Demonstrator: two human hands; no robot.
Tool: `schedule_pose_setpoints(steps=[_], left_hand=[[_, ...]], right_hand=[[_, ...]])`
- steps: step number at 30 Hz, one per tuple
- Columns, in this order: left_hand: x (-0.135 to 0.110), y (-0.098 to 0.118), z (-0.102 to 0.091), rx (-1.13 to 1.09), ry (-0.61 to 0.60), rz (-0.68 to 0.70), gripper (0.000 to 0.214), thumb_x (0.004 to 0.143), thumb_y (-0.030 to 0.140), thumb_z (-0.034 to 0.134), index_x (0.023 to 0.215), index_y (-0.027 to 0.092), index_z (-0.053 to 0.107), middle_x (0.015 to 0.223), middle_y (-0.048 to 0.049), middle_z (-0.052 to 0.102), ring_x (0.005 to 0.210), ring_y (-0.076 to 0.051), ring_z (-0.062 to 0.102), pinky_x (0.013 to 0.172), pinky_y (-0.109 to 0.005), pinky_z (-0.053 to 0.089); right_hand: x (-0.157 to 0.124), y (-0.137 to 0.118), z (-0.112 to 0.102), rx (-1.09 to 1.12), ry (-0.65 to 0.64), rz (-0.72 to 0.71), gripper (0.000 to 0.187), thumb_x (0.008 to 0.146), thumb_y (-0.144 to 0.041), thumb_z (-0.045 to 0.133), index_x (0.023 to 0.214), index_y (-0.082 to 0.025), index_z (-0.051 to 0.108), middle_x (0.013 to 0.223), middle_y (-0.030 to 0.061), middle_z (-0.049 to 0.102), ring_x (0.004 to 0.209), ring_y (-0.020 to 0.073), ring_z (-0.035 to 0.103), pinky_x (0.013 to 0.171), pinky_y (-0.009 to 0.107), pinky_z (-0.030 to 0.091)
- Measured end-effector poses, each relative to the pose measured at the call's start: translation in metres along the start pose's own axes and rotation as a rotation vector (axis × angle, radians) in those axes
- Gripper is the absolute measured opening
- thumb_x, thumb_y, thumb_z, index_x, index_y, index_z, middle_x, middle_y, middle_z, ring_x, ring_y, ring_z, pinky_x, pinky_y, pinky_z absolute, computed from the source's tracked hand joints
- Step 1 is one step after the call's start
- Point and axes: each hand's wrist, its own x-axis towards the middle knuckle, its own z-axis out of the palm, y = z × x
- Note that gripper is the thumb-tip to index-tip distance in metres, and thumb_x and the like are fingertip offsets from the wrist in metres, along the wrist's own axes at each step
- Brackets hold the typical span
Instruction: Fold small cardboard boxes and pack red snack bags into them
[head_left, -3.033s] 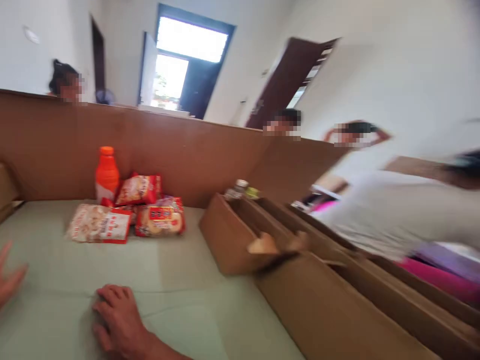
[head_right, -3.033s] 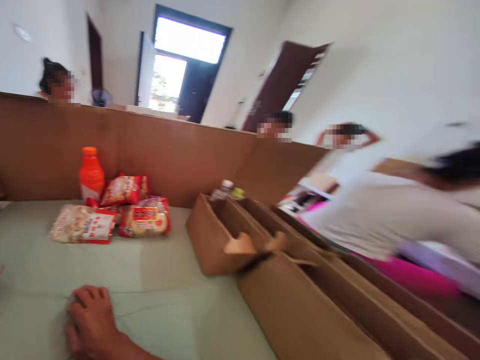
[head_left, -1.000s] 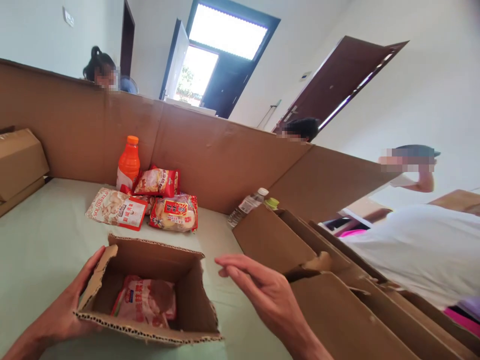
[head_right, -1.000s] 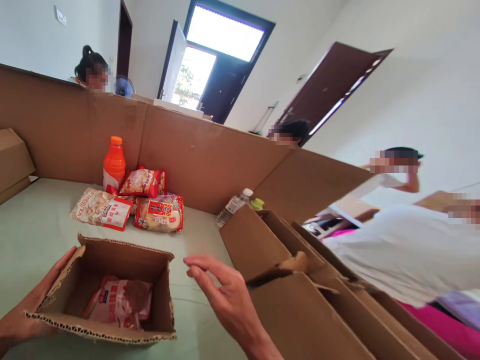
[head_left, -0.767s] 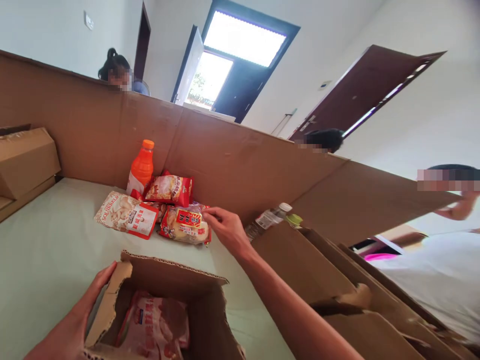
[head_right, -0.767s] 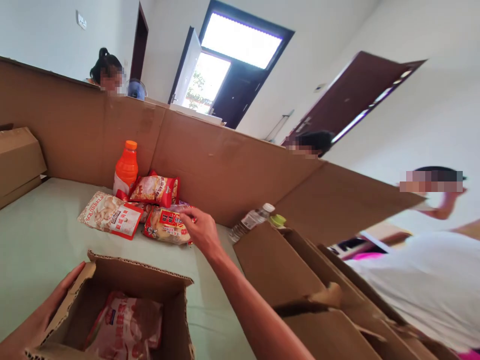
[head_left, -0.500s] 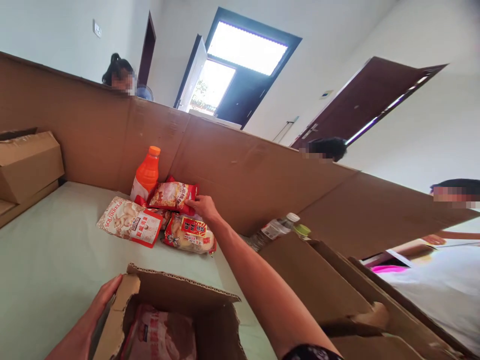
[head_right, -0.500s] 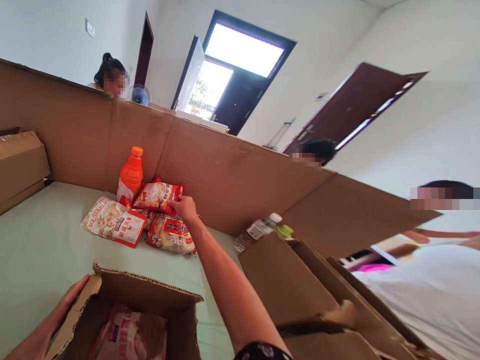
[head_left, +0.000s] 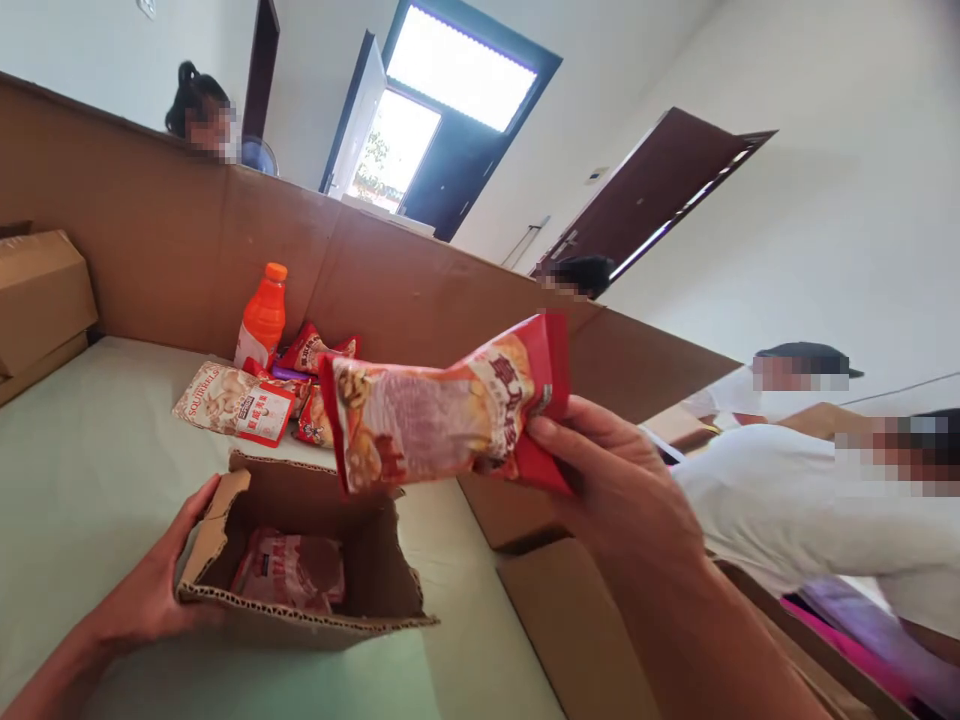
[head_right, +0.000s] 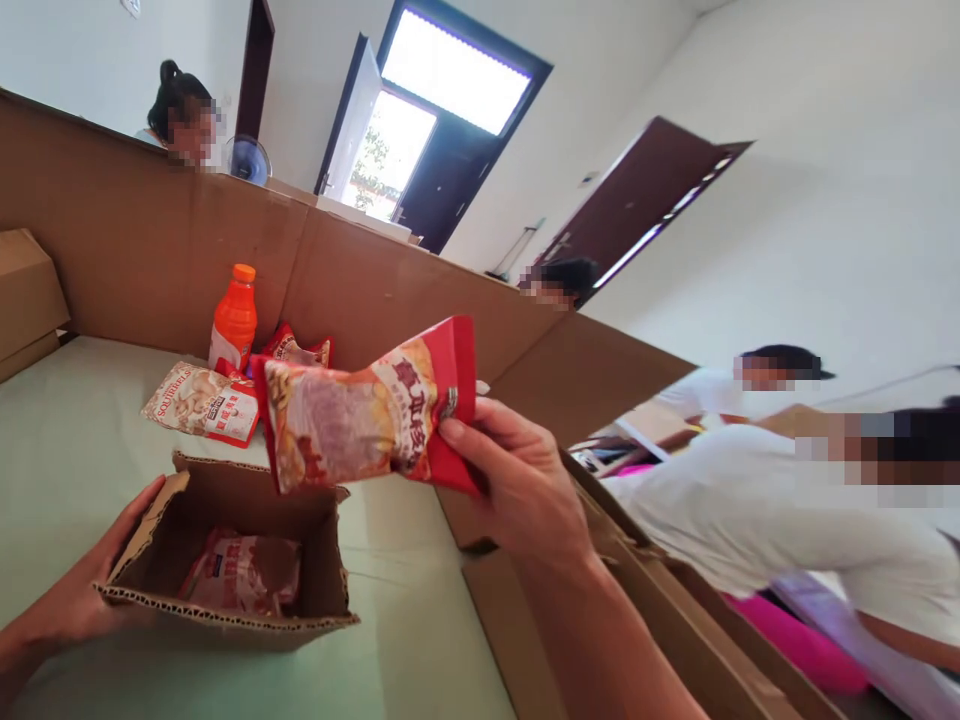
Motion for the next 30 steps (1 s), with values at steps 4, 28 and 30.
schedule_pose_setpoints(steps=[4,28,30], left_hand=[[-0.001,0.001,-0.001,-0.056,-0.018,0.021,0.121,0.070,0.063,0.081,0.161,0.035,0.005,0.170,-0.0112,0.021,0.150,-0.041,0.034,0.118,-0.055,0.037],[-0.005,0.007,0.000,0.079,-0.017,0.020,0.115,0.074,0.059,0.080,0.161,0.039,0.007,0.170,-0.0080,0.020,0.151,-0.040,0.031,0.121,-0.054,0.034],[-0.005,0.005,0.000,0.095,-0.008,0.030,0.115,0.074,0.059,0.080,0.161,0.039,0.007,0.170,-0.0087,0.021,0.150,-0.041,0.031,0.121,-0.056,0.033]], right_hand=[[-0.034,-0.009,0.004,0.016,-0.076,0.072,0.031,0.059,-0.047,0.092,0.078,-0.026,0.078,0.071,0.0012,0.075,0.056,0.0179,0.067,0.053,0.030,0.060],[-0.058,0.032,0.079,-1.256,-0.780,-0.093,0.015,0.085,-0.022,0.064,0.099,-0.019,0.060,0.075,0.0040,0.068,0.067,0.0188,0.060,0.058,0.028,0.030],[-0.053,0.033,0.085,-1.159,-0.763,-0.039,0.011,0.087,-0.027,0.065,0.089,-0.020,0.057,0.074,0.0031,0.067,0.065,0.0172,0.058,0.056,0.027,0.031]])
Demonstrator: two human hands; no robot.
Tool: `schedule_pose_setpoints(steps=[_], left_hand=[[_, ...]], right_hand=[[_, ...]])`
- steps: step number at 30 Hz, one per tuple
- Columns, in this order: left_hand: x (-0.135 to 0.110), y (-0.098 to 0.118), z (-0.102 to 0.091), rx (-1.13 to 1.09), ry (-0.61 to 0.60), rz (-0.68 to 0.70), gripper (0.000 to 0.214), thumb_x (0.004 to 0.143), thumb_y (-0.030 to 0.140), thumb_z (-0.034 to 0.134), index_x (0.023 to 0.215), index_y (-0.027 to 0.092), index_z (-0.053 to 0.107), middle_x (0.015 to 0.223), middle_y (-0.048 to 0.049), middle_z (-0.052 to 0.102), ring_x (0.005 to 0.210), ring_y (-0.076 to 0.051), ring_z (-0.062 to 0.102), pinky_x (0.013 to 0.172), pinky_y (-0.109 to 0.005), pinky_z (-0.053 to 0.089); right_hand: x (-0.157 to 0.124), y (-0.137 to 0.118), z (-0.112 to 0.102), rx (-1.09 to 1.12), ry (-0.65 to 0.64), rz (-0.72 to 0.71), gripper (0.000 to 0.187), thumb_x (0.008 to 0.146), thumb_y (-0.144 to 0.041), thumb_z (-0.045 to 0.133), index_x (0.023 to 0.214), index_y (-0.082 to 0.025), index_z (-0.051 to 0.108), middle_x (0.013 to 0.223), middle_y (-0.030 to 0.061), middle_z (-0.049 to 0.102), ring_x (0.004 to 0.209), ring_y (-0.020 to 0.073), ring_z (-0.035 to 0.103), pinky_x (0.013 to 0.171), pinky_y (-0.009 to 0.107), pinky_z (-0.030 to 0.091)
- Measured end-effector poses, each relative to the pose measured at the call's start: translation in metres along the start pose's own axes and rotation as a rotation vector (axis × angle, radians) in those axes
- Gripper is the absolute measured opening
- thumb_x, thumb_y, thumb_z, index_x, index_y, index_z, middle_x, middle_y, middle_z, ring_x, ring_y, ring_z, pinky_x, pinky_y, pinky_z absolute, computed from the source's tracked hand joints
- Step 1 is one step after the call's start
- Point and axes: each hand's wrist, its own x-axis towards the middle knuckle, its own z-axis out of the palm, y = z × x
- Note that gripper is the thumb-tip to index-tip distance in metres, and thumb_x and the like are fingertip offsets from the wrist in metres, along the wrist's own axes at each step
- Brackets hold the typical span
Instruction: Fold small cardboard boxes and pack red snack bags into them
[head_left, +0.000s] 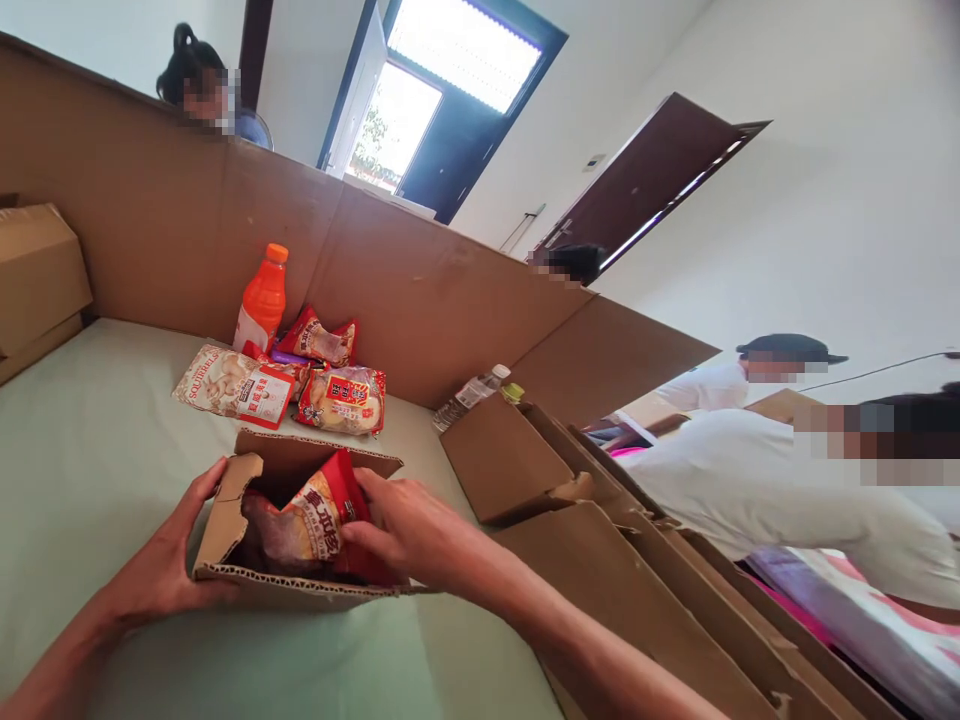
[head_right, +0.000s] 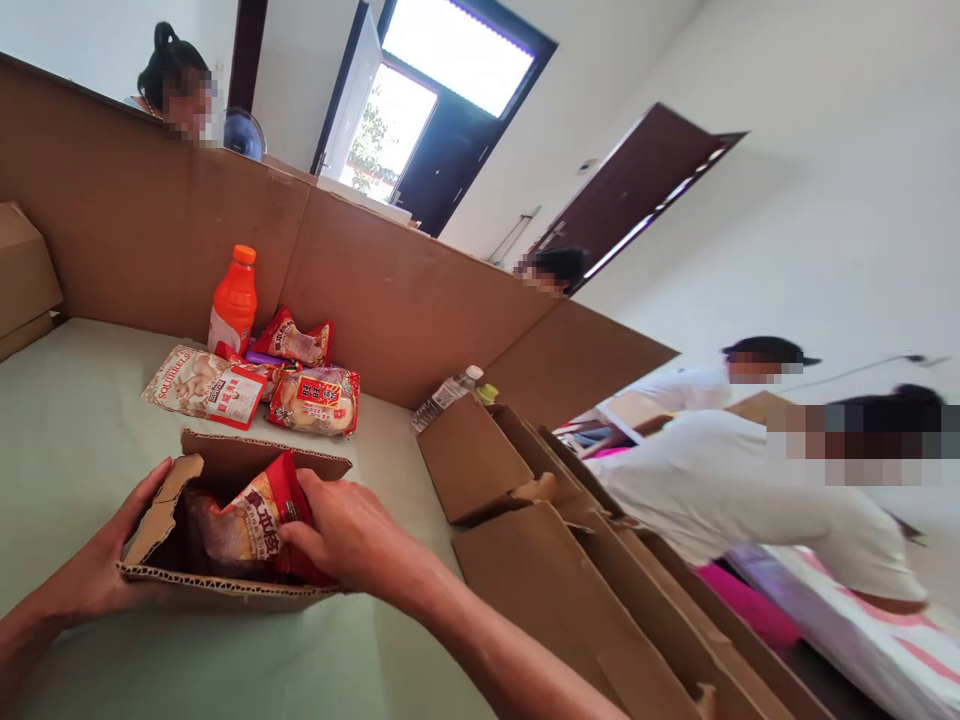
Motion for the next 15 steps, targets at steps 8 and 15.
schedule_pose_setpoints(steps=[8,15], left_hand=[[0.002,-0.003,0.000,0.021,0.015,-0.020,0.118,0.072,0.066,0.077,0.162,0.032,0.009,0.170,-0.0122,0.020,0.152,-0.044,0.026,0.122,-0.061,0.027],[0.002,-0.008,0.003,0.056,0.038,0.061,0.114,0.073,0.063,0.077,0.161,0.039,0.009,0.170,-0.0088,0.021,0.151,-0.044,0.027,0.120,-0.062,0.030]], right_hand=[[0.012,0.006,0.013,0.942,-0.234,0.038,0.017,0.087,-0.038,0.053,0.093,-0.022,0.053,0.059,-0.0064,0.058,0.041,0.0092,0.046,0.041,0.021,0.035],[0.019,0.010,0.010,0.432,-0.308,0.144,0.012,0.086,-0.021,0.056,0.077,-0.021,0.049,0.078,0.0038,0.069,0.071,0.0162,0.062,0.057,0.024,0.042]])
